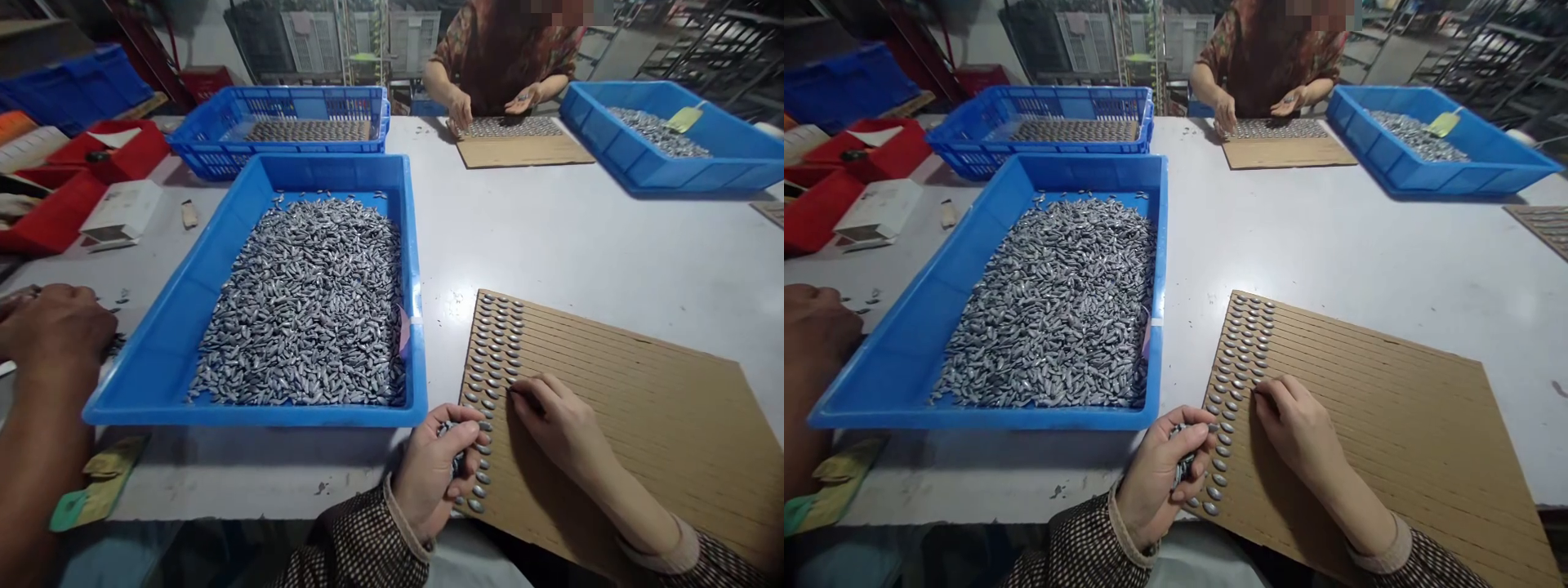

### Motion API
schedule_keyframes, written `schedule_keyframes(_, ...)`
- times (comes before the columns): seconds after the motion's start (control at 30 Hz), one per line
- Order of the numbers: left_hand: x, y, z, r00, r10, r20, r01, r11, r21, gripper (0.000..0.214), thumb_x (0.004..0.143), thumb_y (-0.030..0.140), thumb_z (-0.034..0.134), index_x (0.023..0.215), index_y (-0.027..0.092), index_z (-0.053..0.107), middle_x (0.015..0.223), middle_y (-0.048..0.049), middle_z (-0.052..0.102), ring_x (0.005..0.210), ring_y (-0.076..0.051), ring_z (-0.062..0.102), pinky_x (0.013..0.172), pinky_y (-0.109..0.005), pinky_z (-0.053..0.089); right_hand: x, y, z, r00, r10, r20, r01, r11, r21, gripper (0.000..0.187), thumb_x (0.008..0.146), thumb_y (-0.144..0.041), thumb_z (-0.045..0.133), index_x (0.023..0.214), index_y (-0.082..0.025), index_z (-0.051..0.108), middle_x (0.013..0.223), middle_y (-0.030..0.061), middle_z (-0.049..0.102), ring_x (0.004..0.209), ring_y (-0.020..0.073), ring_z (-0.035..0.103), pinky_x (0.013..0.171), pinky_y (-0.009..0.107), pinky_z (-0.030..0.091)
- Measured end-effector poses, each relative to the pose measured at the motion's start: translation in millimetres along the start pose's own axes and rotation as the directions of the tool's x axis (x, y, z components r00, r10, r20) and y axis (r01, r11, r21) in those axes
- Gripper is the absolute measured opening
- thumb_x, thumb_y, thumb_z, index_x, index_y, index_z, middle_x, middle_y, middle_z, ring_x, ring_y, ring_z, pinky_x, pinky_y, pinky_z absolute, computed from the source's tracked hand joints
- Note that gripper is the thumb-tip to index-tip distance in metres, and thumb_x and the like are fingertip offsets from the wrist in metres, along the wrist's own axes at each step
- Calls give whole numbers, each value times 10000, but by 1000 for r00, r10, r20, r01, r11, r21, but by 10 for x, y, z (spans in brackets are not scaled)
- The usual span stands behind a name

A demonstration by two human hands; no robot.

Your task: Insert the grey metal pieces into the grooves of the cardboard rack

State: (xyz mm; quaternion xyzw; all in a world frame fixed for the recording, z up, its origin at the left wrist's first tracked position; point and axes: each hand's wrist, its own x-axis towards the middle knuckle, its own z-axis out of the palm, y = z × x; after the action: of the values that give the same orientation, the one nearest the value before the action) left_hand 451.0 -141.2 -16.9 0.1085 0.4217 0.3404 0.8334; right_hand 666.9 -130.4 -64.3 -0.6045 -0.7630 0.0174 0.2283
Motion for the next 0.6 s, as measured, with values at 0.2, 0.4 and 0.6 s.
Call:
schedule_keyframes(0.2, 15, -7, -18, 1000, -11, 16, 12, 1000, -16, 284, 725, 288, 729, 936, 149, 599, 758, -9, 594, 491, -34, 411, 355, -154, 128, 27, 13, -40, 1000, -14, 1, 13, 999, 29, 170, 943, -271, 468, 856, -212, 602, 786, 30, 623, 665, 152, 608, 607, 265, 479)
schedule_keyframes(0.4, 2, -4, -18, 1000, -17, 24, 18, 1000, -24, 273, 726, 274, 719, 937, 149, 600, 751, -9, 597, 491, -35, 410, 354, -157, 123, 21, 16, -66, 1000, -11, 9, 11, 999, 39, 179, 946, -281, 475, 842, -212, 603, 770, 27, 614, 651, 148, 595, 606, 263, 475)
schedule_keyframes(0.6, 6, -9, -23, 1000, -23, 22, 23, 1000, -20, 291, 717, 289, 727, 944, 155, 603, 752, -6, 597, 493, -38, 416, 358, -164, 125, -7, -29, -46, 1000, -23, 3, 23, 998, -59, 188, 952, -260, 465, 896, -193, 632, 819, 46, 638, 718, 170, 618, 658, 283, 478)
